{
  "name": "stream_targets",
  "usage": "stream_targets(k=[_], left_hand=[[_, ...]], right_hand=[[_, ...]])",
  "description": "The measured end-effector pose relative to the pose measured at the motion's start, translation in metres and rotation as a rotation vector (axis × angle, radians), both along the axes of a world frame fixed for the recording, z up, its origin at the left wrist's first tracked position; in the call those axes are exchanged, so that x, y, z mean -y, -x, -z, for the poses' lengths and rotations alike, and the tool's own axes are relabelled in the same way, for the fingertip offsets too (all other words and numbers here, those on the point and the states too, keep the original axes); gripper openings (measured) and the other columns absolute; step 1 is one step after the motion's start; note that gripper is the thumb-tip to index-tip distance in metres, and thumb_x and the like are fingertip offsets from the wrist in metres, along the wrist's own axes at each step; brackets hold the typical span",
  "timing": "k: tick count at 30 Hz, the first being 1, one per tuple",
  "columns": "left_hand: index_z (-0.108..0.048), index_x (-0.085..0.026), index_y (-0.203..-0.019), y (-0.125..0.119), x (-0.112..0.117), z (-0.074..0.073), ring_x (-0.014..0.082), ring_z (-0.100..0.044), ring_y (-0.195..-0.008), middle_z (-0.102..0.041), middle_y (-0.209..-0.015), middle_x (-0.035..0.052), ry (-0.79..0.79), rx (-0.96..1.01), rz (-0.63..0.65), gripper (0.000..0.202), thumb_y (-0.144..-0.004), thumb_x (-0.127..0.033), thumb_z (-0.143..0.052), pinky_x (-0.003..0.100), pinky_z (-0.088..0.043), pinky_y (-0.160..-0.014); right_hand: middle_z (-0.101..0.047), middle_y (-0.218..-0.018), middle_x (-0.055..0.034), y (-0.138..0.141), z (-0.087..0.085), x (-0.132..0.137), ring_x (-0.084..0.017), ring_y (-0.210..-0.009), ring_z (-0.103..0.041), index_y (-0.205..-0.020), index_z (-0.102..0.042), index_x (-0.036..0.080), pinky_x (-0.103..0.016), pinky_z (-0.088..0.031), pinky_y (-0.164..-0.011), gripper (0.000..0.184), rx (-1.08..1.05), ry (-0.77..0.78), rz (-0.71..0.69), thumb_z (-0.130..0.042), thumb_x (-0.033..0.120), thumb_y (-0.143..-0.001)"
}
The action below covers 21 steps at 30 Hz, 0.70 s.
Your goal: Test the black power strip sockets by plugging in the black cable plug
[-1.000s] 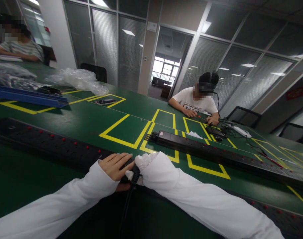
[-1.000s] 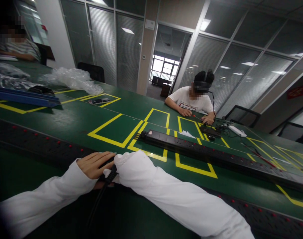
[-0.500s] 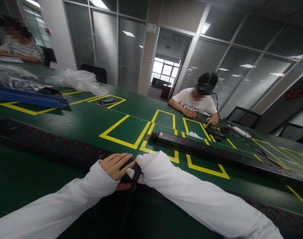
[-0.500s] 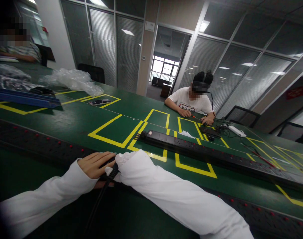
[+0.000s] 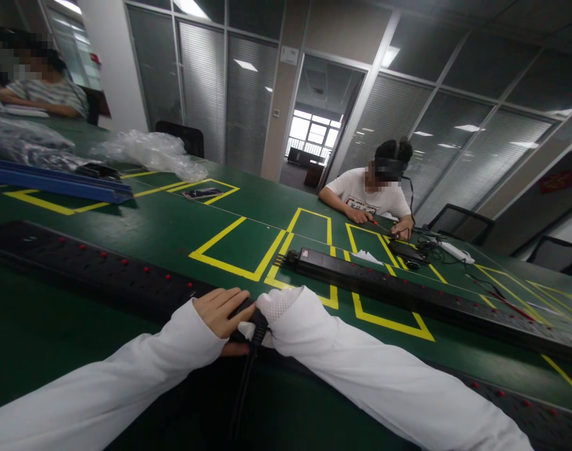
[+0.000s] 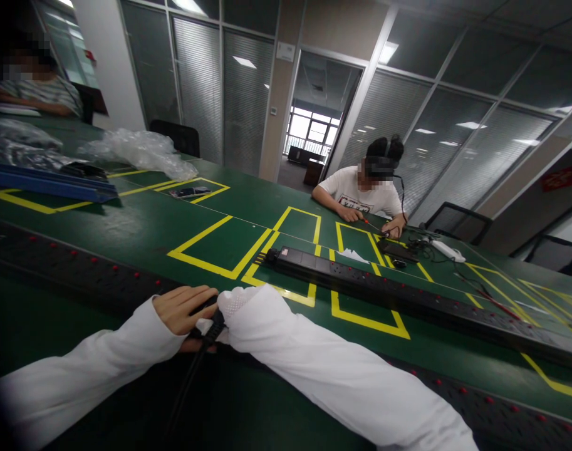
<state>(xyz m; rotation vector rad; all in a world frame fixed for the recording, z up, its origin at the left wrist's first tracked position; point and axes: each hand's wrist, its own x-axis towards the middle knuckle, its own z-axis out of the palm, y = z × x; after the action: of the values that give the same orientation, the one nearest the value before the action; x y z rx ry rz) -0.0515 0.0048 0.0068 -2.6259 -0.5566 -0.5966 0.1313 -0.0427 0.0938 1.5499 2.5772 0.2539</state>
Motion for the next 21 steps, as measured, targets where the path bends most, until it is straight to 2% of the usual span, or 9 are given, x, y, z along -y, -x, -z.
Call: stream_targets(k=[3,8,11,14,17,21], left_hand=[[-0.059,-0.013,-0.118,0.000,0.001,0.001,0.0337,-0.059,-0.102,-0.061,-0.115,0.0186,-0.002,-0.005,-0.013,0.055,-0.079,-0.051,-0.057,0.045,-0.047,-0.081],[-0.059,-0.015,-0.118,-0.001,0.001,0.003,0.0321,-0.059,-0.102,-0.062,-0.114,0.0168,-0.039,-0.002,-0.026,0.052,-0.081,-0.051,-0.058,0.043,-0.047,-0.081],[-0.057,-0.015,-0.121,-0.001,0.000,0.005,0.0322,-0.060,-0.101,-0.063,-0.113,0.0156,-0.078,0.003,-0.031,0.058,-0.078,-0.054,-0.061,0.043,-0.048,-0.080],[-0.057,-0.015,-0.121,-0.001,0.000,0.004,0.0319,-0.061,-0.100,-0.064,-0.111,0.0157,-0.092,0.011,-0.027,0.059,-0.078,-0.054,-0.061,0.042,-0.048,-0.080],[-0.059,-0.014,-0.118,0.000,0.003,0.000,0.0322,-0.060,-0.102,-0.063,-0.113,0.0171,-0.056,-0.003,-0.023,0.053,-0.080,-0.050,-0.058,0.042,-0.048,-0.081],[-0.061,-0.014,-0.115,0.000,0.006,-0.007,0.0325,-0.059,-0.103,-0.062,-0.115,0.0173,-0.025,-0.025,-0.026,0.047,-0.079,-0.045,-0.057,0.043,-0.048,-0.082]], right_hand=[[-0.061,-0.079,-0.0029,-0.001,0.000,0.001,-0.022,-0.062,-0.062,-0.088,-0.053,0.019,-0.029,-0.038,-0.047,0.036,-0.013,-0.035,-0.018,-0.051,0.053,-0.077],[-0.060,-0.076,-0.0001,-0.006,0.007,-0.002,-0.019,-0.059,-0.059,-0.084,-0.050,0.022,-0.028,-0.024,-0.044,0.040,-0.054,-0.071,-0.010,-0.042,0.061,-0.079],[-0.060,-0.074,0.0013,-0.009,0.014,-0.006,-0.014,-0.057,-0.055,-0.081,-0.050,0.021,-0.028,-0.024,-0.047,0.038,-0.171,-0.078,-0.015,-0.041,0.058,-0.083],[-0.062,-0.075,0.0005,-0.009,0.017,-0.008,-0.015,-0.060,-0.056,-0.083,-0.053,0.021,-0.028,-0.025,-0.047,0.039,-0.192,-0.033,0.010,-0.047,0.060,-0.080],[-0.062,-0.076,-0.0015,-0.006,0.011,-0.004,-0.019,-0.059,-0.059,-0.085,-0.054,0.021,-0.029,-0.020,-0.044,0.045,-0.106,-0.027,0.013,-0.045,0.064,-0.078],[-0.060,-0.075,-0.0031,-0.003,-0.002,0.007,-0.019,-0.059,-0.059,-0.085,-0.052,0.019,-0.029,-0.020,-0.044,0.048,-0.021,-0.114,-0.091,-0.034,0.063,-0.085]])
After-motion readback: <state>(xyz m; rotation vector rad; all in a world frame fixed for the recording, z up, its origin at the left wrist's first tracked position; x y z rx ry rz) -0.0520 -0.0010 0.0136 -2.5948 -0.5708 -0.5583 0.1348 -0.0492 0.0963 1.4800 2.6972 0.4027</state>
